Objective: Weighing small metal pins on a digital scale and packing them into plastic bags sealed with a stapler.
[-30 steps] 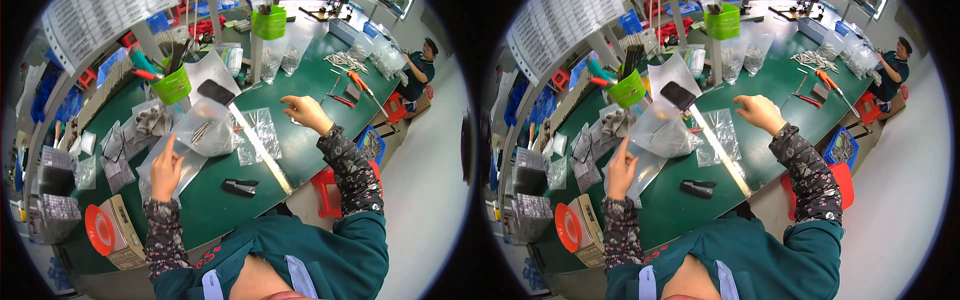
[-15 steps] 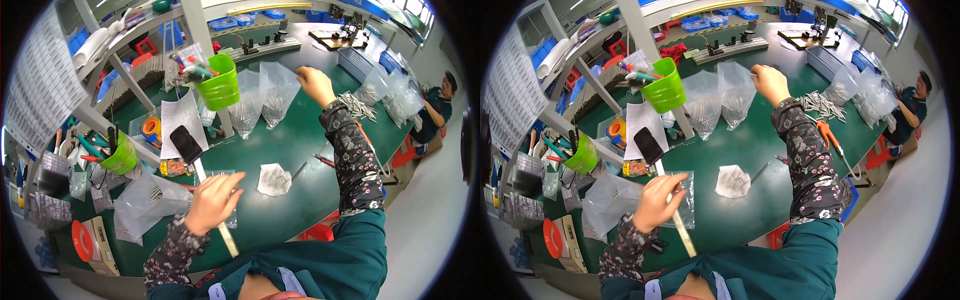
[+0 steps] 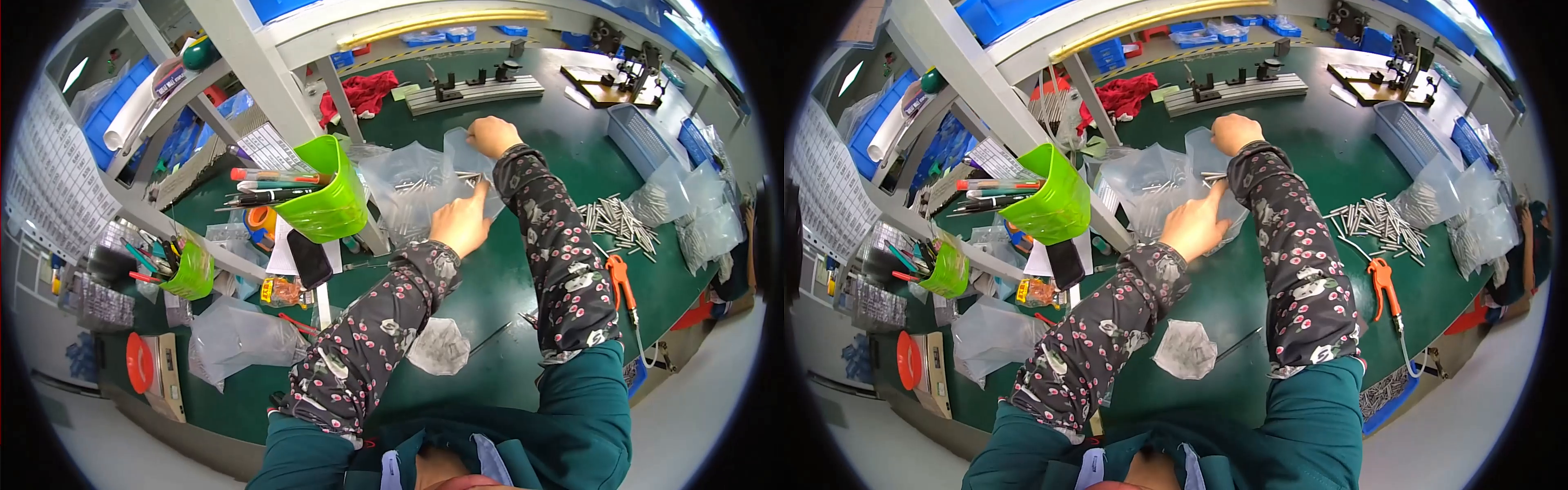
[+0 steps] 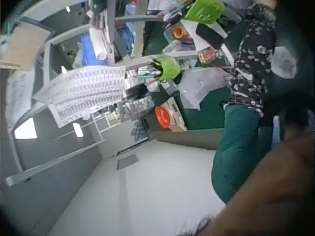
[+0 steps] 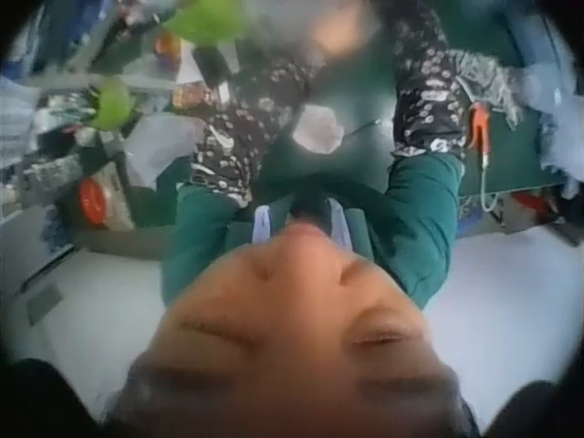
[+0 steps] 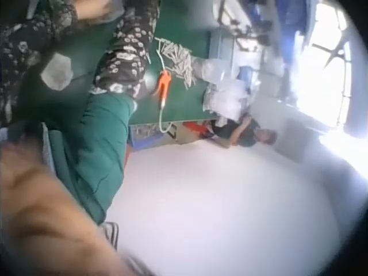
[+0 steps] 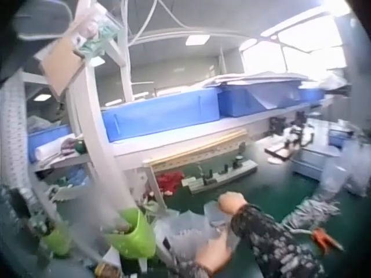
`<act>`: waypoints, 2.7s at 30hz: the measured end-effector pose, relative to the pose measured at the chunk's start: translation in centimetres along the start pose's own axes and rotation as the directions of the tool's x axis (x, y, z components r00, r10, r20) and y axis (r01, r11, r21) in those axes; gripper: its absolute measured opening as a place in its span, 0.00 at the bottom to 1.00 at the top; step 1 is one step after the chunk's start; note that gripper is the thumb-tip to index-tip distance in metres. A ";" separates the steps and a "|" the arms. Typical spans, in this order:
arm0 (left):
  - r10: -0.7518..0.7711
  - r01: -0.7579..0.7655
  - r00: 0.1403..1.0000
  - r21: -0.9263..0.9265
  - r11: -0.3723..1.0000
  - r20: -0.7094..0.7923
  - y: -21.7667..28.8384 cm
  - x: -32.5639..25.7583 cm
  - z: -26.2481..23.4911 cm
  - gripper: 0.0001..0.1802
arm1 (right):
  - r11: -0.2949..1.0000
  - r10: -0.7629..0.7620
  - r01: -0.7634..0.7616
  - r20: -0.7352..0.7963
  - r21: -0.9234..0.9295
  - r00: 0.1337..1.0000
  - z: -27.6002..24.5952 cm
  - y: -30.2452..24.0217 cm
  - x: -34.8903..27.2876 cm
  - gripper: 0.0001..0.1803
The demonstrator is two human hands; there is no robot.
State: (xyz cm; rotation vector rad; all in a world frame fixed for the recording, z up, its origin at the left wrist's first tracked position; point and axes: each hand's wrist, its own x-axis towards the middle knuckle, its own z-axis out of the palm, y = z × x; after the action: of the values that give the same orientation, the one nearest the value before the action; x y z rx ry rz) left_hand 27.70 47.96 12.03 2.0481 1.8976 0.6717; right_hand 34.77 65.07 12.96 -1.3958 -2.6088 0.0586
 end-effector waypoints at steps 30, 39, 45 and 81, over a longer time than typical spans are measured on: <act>0.266 -0.610 0.648 -0.277 0.743 -0.714 -3.8 -43.2 -18.7 0.08 | 0.545 0.138 0.156 -0.271 0.824 0.953 -13.6 -30.2 -39.4 0.06; 0.177 -0.327 0.694 -0.087 0.941 -0.698 -13.5 -60.8 -32.4 0.05 | 0.426 -0.121 0.225 -0.192 0.876 0.974 -12.8 -53.3 -41.3 0.04; -0.044 0.005 0.560 -0.051 0.999 -0.828 -19.7 -67.3 -39.1 0.06 | 0.321 -0.428 0.396 -0.241 0.860 0.871 -12.3 -66.1 -36.5 0.08; -0.290 0.231 0.894 -0.204 0.951 -0.342 -53.2 -78.6 -53.2 0.14 | 0.667 -0.449 0.479 -0.205 0.571 0.870 0.9 -99.2 -23.9 0.16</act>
State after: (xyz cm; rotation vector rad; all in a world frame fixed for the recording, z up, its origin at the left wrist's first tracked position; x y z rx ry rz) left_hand -47.79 -30.09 19.45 1.6111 2.1844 1.1597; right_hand -33.89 -10.07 20.58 -0.4796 -2.4730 0.7158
